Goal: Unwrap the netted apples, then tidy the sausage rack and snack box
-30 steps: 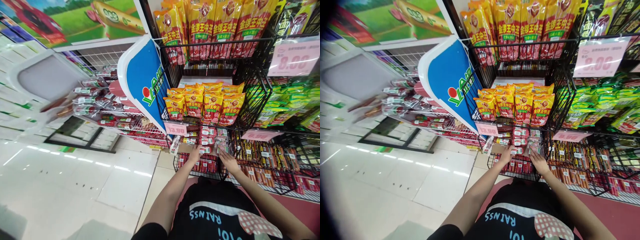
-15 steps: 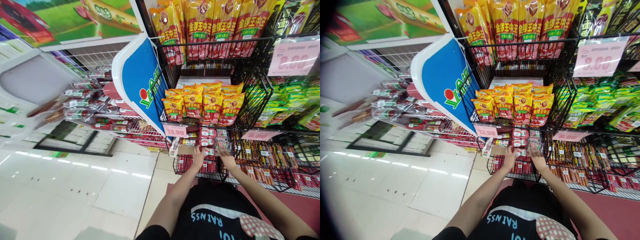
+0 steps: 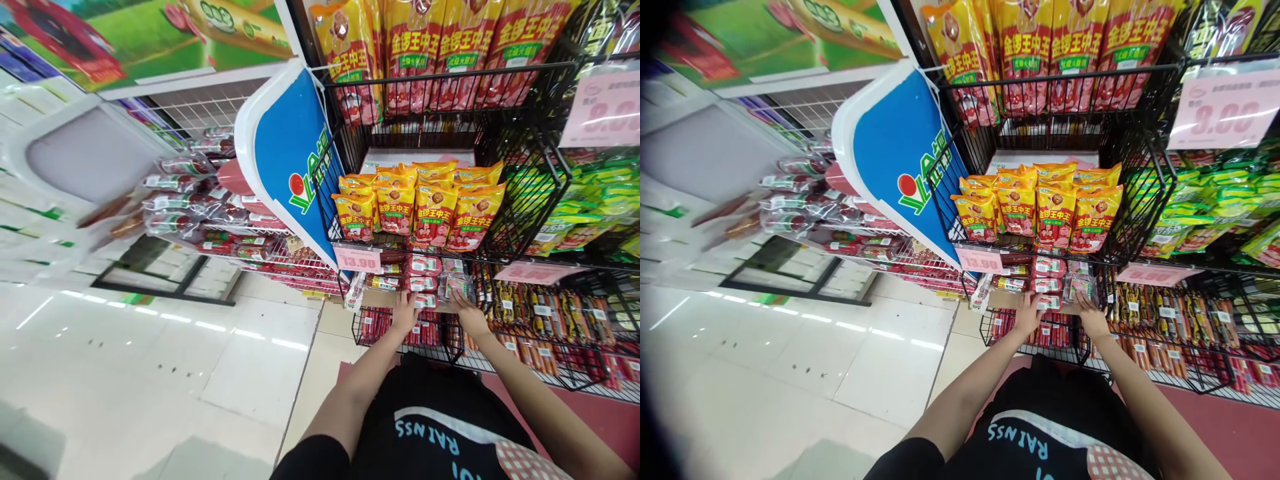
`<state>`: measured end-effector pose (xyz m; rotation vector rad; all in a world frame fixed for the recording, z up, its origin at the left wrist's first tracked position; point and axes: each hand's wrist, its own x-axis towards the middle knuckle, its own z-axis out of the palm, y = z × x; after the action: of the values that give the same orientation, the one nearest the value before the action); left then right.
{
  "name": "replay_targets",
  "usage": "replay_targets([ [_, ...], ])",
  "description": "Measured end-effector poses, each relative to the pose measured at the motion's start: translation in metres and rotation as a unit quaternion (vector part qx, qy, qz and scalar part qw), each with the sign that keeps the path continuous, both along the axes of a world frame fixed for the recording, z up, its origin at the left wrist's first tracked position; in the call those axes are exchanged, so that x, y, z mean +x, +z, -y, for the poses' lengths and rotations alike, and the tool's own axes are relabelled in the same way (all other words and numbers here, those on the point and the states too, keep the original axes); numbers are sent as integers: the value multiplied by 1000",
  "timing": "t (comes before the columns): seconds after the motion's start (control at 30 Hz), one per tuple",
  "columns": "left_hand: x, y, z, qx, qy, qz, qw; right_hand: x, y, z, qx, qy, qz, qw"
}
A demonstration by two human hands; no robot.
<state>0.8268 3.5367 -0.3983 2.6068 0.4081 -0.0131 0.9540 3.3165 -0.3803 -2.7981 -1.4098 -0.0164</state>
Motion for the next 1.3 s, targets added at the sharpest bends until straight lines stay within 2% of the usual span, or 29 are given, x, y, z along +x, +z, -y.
replay_targets([
  [0.1,-7,4,-33,13,-10,10,1000,-8,8,5,16,13,-16,1000],
  [0.23,-6,2,-93,46,31,-1,998,-27,26,20,44,12,-30,999],
  [0.3,2,-3,-110,57,49,-17,997,-40,31,29,54,13,-33,998],
  [0.37,12,-10,-113,64,69,-32,995,-53,32,39,66,11,-36,997],
  [0.5,20,-23,-103,75,79,-40,993,-68,23,70,88,-15,-43,995],
  [0.6,17,-22,-110,76,47,-33,995,-65,12,96,103,-50,-42,993],
  [0.67,14,-16,-123,74,29,-28,996,-60,5,102,111,-55,-39,992],
  [0.73,9,-8,-134,75,33,-21,996,-56,0,90,108,-26,-28,993],
  [0.83,-5,-2,-140,96,93,-13,991,-55,-2,37,85,59,7,995],
  [0.93,-25,-8,-134,122,159,-25,979,-56,-3,-32,54,130,40,989],
  [1.03,-42,-21,-126,134,171,-45,975,-53,-12,-83,28,119,69,990],
  [1.13,-47,-31,-128,138,150,-66,977,-49,-28,-103,17,80,79,994],
  [1.3,-41,-37,-143,125,129,-120,976,-49,-47,-104,39,39,77,995],
])
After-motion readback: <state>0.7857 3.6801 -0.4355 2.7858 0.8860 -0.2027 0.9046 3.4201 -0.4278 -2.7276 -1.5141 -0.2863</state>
